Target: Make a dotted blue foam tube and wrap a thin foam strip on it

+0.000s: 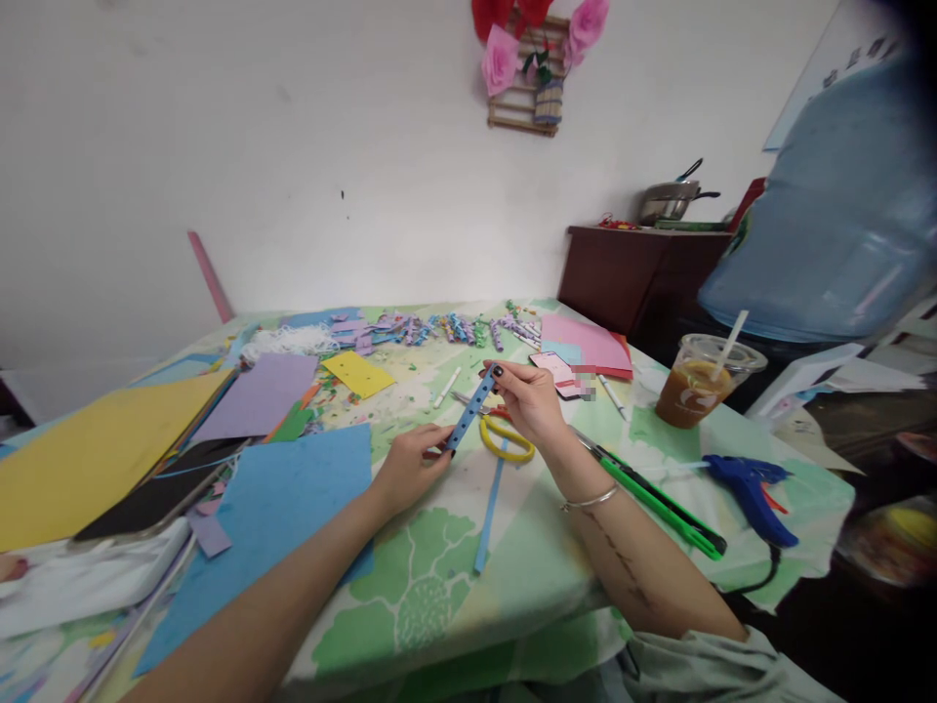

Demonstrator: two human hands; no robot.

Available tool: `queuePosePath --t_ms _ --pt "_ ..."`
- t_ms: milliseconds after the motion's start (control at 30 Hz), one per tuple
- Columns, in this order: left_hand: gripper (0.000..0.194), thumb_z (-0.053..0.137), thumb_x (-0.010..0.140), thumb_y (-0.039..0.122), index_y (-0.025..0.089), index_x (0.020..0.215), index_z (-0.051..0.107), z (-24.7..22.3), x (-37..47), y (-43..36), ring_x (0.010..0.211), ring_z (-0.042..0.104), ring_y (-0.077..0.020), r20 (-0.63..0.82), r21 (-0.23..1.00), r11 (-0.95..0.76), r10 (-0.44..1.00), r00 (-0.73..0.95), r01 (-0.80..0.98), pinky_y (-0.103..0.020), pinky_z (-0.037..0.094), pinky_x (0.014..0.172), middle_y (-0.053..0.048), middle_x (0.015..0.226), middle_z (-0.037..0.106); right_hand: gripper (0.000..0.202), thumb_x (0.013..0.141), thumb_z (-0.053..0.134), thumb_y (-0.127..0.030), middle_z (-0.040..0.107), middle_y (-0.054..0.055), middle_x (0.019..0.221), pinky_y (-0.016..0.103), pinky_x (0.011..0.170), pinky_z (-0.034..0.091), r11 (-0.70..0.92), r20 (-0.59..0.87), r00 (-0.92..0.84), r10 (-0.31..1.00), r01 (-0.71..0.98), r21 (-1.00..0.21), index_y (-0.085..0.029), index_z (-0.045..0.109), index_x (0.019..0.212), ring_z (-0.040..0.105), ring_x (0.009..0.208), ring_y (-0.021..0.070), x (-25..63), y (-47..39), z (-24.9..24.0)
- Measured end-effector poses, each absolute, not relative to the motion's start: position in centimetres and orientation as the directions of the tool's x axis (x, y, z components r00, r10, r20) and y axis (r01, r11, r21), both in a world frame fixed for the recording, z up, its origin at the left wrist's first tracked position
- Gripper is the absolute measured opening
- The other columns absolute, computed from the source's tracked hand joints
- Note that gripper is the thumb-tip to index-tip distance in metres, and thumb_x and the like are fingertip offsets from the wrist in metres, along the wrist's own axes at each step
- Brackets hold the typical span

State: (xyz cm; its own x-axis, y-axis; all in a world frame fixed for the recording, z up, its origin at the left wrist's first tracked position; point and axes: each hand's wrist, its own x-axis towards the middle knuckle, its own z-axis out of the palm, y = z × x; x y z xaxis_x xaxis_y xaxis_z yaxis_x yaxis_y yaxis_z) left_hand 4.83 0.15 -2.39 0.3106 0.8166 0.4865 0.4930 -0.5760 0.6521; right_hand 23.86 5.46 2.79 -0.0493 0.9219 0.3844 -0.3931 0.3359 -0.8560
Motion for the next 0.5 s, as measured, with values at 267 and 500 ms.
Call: queuePosePath --t_ms 267,500 --pt "0.035 0.054 0.077 0.017 0.018 0.109 0.069 -2.32 4.94 0.12 0.072 0.064 -0.0139 0.499 0.647 -0.575 0.816 0.291 0.501 -0.022 0.058 0.061 -0.005 0.089 0.068 0.028 0.067 0.076 -0.039 0.072 0.004 0.075 0.031 0.063 0.048 0.422 0.444 -0.018 0.896 -0.275 -0.864 -0.020 0.077 0.087 0.053 0.061 0.0130 23.97 5.88 2.34" --pt "0.034 0.055 0.078 0.017 0.014 0.109 0.069 -2.26 5.01 0.01 0.072 0.064 -0.0143 0.504 0.646 -0.574 0.816 0.284 0.503 -0.023 0.058 0.061 -0.006 0.088 0.068 0.025 0.068 0.075 -0.036 0.072 0.003 0.073 0.029 0.059 0.048 0.461 0.469 0.005 0.883 -0.195 -0.866 -0.020 0.077 0.087 0.055 0.060 0.0134 24.07 5.41 2.68"
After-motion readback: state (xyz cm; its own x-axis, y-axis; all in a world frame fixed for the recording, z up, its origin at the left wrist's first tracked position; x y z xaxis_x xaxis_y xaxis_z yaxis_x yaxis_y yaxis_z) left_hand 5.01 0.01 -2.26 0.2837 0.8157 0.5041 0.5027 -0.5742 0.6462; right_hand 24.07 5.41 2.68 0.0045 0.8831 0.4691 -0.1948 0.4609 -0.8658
